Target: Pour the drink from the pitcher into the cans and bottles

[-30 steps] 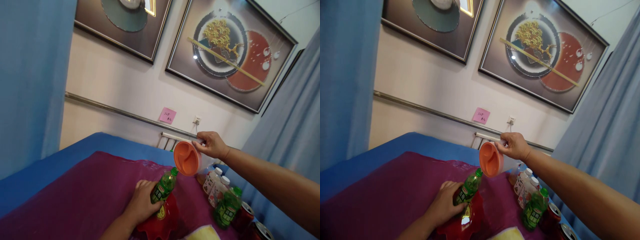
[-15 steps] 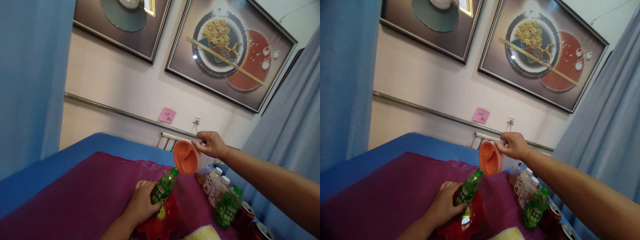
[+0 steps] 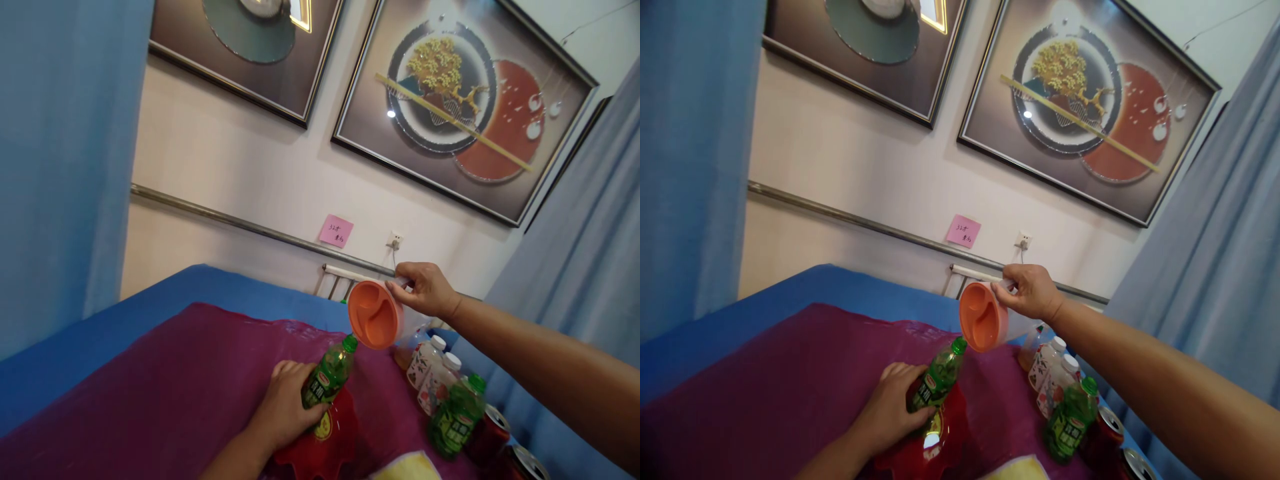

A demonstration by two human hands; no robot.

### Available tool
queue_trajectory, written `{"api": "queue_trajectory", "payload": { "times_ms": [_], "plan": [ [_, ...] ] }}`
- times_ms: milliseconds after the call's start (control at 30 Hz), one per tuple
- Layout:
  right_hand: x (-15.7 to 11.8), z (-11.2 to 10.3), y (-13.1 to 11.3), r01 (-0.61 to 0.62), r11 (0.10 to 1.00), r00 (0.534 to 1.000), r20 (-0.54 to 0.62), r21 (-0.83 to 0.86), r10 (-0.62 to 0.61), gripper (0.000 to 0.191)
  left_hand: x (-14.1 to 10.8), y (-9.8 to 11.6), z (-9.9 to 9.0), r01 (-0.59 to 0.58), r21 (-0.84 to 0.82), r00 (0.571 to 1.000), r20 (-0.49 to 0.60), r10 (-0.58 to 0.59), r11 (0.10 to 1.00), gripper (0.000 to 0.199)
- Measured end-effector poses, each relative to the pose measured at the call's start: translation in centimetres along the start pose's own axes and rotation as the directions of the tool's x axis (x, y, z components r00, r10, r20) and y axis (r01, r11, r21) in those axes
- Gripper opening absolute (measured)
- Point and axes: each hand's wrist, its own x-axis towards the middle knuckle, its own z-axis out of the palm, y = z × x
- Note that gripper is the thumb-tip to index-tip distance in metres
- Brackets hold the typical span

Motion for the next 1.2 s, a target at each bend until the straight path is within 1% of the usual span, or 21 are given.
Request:
{"api": "queue_trajectory", "payload": {
  "times_ms": [167, 367, 567, 767, 1200],
  "plan": [
    [-0.06, -0.06, 0.04, 0.016, 1.0, 1.0, -0.005, -0.008, -0.016, 0.034, -0.1, -0.04, -0.03, -0.007, 0.001, 1.0, -0.01, 0.007, 1.0, 0.048],
    [-0.15, -0.13, -0.1, 0.023, 1.0, 0.999, -0.022, -0.001, -0.023, 0.033, -0.05, 0.11, -0.12, -0.004, 0.004, 1.0, -0.014, 0.004, 1.0, 0.044],
    [-0.23, -0.17, -0.15, 0.064, 0.998, 0.997, -0.031, -0.011, -0.064, 0.033, 0.01, 0.02, -0.03, -0.004, 0.008, 1.0, -0.022, 0.005, 1.0, 0.048],
    [-0.25, -0.22, -0.36, 0.066, 0.998, 0.997, -0.027, -0.001, -0.066, 0.033, -0.08, -0.08, 0.05, 0.001, -0.004, 1.0, -0.024, -0.001, 1.0, 0.052],
    [-0.37, -0.12, -0.62, 0.102, 0.994, 0.994, -0.04, -0.028, -0.103, 0.032, 0.01, 0.0, -0.04, -0.005, 0.006, 1.0, -0.025, 0.005, 1.0, 0.051]
  ]
}}
